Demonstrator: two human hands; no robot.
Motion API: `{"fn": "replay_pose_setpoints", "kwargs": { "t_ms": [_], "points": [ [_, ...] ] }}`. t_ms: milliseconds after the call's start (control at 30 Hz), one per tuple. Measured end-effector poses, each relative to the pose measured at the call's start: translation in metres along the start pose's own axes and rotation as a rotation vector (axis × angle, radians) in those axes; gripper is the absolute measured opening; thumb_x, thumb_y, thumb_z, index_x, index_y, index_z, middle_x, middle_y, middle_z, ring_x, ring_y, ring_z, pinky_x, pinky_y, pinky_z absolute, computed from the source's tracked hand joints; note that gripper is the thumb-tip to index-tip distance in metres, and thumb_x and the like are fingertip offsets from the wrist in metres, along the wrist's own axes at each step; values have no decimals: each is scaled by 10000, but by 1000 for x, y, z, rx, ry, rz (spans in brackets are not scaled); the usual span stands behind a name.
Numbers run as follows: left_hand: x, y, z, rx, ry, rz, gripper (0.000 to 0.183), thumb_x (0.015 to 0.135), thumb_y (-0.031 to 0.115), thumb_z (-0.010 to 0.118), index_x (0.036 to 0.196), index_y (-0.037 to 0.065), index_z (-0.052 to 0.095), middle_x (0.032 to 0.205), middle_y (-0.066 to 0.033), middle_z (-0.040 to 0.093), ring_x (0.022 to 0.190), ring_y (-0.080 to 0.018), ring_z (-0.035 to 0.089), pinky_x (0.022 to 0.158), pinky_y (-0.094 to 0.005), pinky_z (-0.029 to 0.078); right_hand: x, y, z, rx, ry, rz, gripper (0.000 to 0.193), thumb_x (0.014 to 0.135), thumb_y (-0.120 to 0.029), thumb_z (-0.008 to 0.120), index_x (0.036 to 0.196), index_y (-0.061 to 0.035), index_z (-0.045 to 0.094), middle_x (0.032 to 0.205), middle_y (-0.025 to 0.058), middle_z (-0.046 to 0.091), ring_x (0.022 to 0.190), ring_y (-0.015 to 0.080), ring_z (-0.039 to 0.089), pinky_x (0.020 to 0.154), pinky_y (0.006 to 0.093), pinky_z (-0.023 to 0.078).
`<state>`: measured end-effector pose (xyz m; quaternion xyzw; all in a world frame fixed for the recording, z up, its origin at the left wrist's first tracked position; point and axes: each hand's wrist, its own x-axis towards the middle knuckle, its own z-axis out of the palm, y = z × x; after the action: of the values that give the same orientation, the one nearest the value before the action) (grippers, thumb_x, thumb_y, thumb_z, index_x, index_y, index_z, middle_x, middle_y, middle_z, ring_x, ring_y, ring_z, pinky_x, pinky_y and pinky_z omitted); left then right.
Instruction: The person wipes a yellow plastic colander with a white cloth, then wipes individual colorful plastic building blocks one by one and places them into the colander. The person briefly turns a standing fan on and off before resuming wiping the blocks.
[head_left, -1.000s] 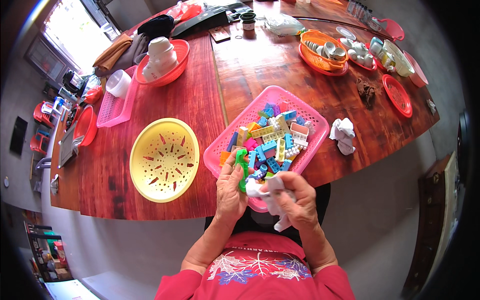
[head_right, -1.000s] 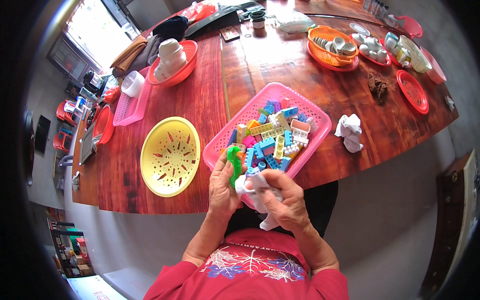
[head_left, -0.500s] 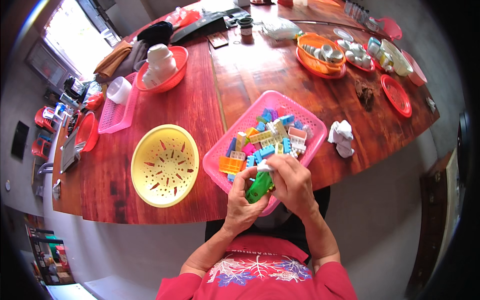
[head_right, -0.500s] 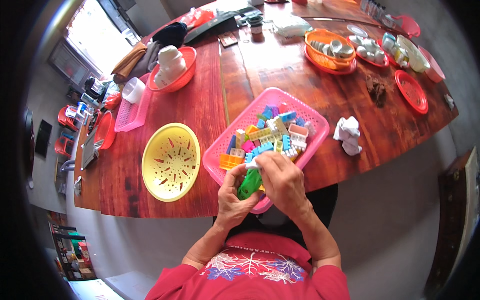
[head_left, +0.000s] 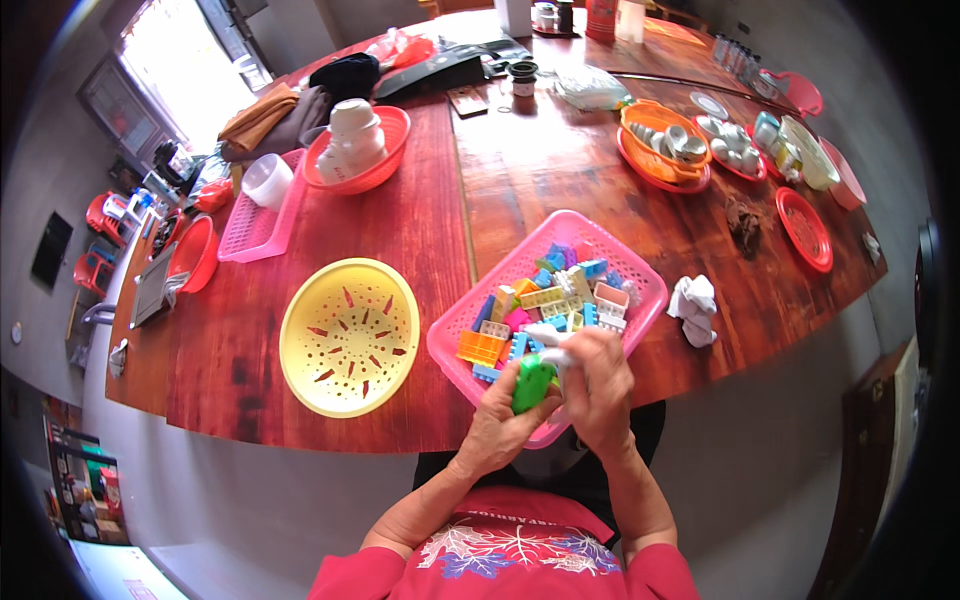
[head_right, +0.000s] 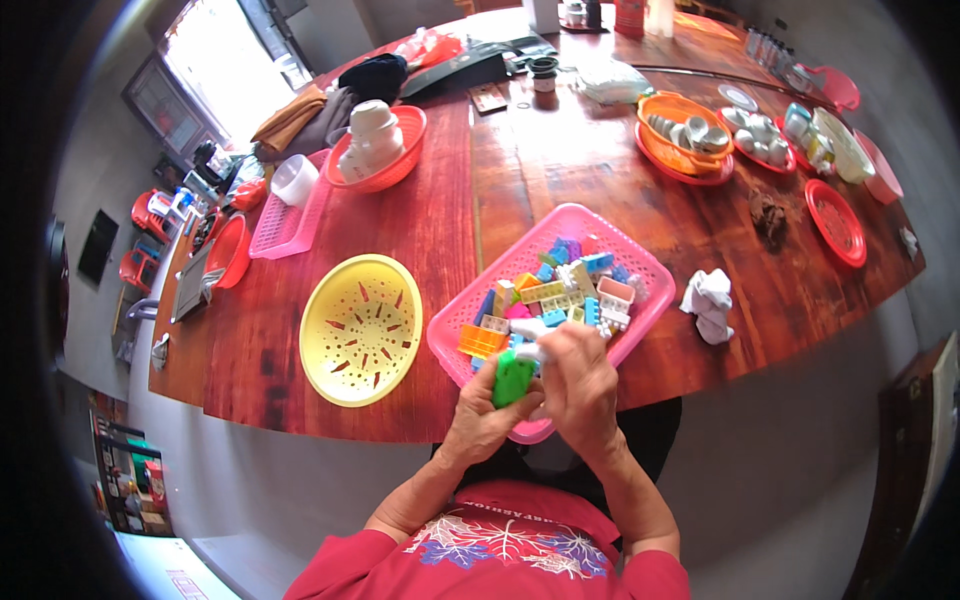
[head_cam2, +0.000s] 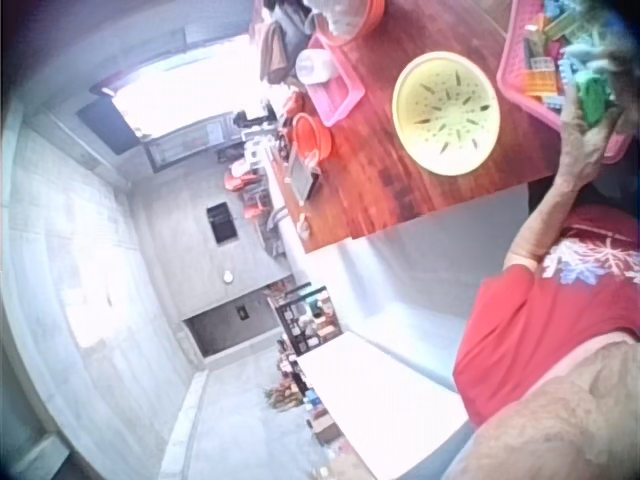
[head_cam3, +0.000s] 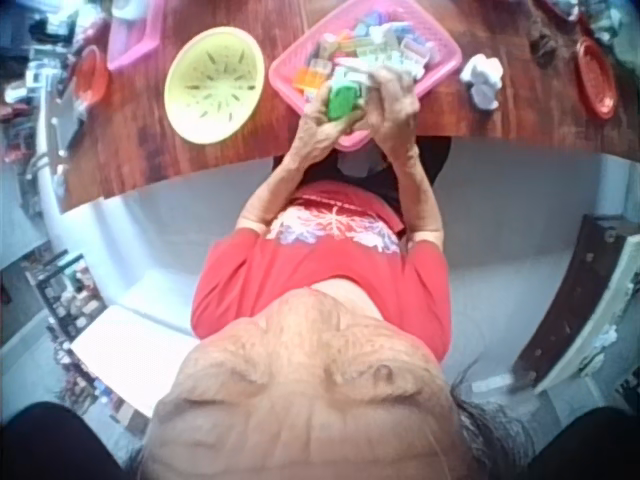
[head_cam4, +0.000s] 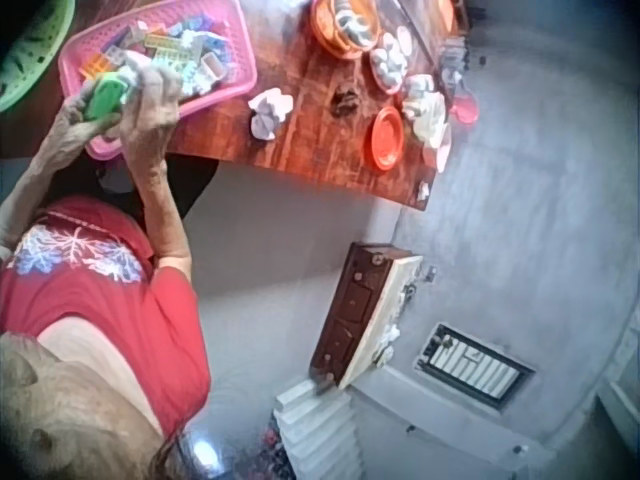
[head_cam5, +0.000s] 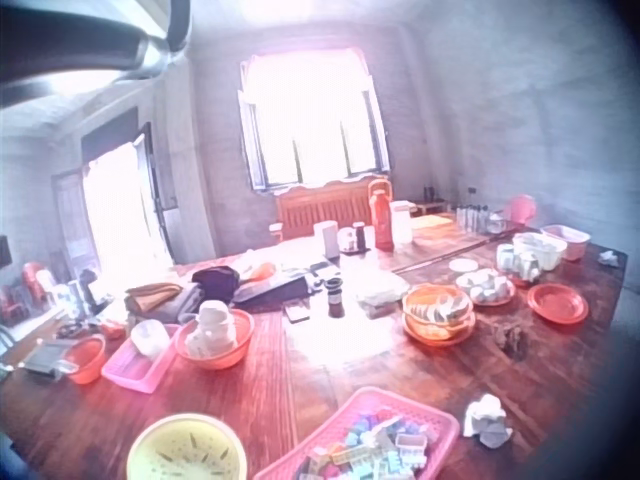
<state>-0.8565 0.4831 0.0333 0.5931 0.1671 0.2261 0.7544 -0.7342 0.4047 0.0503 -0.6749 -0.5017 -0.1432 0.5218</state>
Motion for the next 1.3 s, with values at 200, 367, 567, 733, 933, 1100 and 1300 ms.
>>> {"fn": "replay_pose_setpoints", "kwargs": {
  "t_ms": [200, 367, 567, 733, 933, 1100, 1300],
  "points": [
    [13, -11, -13, -586, 31, -238, 413, 1004, 387, 350, 1256, 74, 443, 997, -47, 581, 889, -138, 582, 770, -285, 483, 0, -16, -1, 244, -3, 152, 261, 854, -11, 575, 1113, 7, 542, 1017, 189, 576, 925, 349, 580, 802, 413, 481],
    [11, -22, -15, -731, 110, -197, 428, 1009, 388, 331, 1213, 55, 506, 1088, -68, 584, 995, -169, 571, 875, -307, 464, -24, -29, 27, -18, -162, -85, 400, 701, 18, 641, 1097, 23, 586, 1090, 163, 587, 862, 300, 575, 774, 400, 493],
    [21, -22, -34, -953, 152, -153, 360, 994, 351, 390, 1184, 77, 527, 1046, -99, 609, 908, -218, 608, 803, -377, 505, -49, -29, 8, 109, -324, -77, 425, 617, 28, 670, 1038, -2, 622, 1056, 123, 603, 863, 293, 584, 745, 372, 516],
    [24, -6, -30, -798, 193, -82, 353, 986, 342, 418, 1165, 54, 513, 1072, -99, 599, 927, -198, 584, 794, -341, 493, -39, -18, -18, 498, -193, 420, 259, 806, 31, 617, 1062, 2, 600, 998, 160, 610, 888, 286, 631, 781, 340, 511],
    [18, -17, -16, -937, 196, -182, 400, 1005, 313, 375, 1293, 50, 465, 1217, -147, 558, 1127, -253, 547, 988, -411, 440, -19, -27, 19, -99, -206, -92, 482, 667, 7, 696, 1137, 15, 588, 1146, 160, 544, 951, 314, 555, 815, 385, 488],
    [21, -20, -35, -875, 205, -50, 322, 1000, 292, 395, 1199, 79, 532, 1161, -125, 601, 1009, -245, 605, 906, -424, 486, -48, -26, 11, -18, -382, -76, 547, 589, 19, 728, 1122, 6, 602, 1113, 130, 551, 922, 297, 553, 807, 379, 491],
    [19, -14, -39, -1016, 86, -137, 306, 975, 275, 436, 1187, 80, 540, 988, -84, 633, 891, -195, 615, 691, -349, 490, -38, -23, -18, 424, -284, 205, 334, 763, 84, 588, 1083, -8, 619, 1051, 140, 613, 962, 274, 625, 821, 335, 508]
  ]
}}
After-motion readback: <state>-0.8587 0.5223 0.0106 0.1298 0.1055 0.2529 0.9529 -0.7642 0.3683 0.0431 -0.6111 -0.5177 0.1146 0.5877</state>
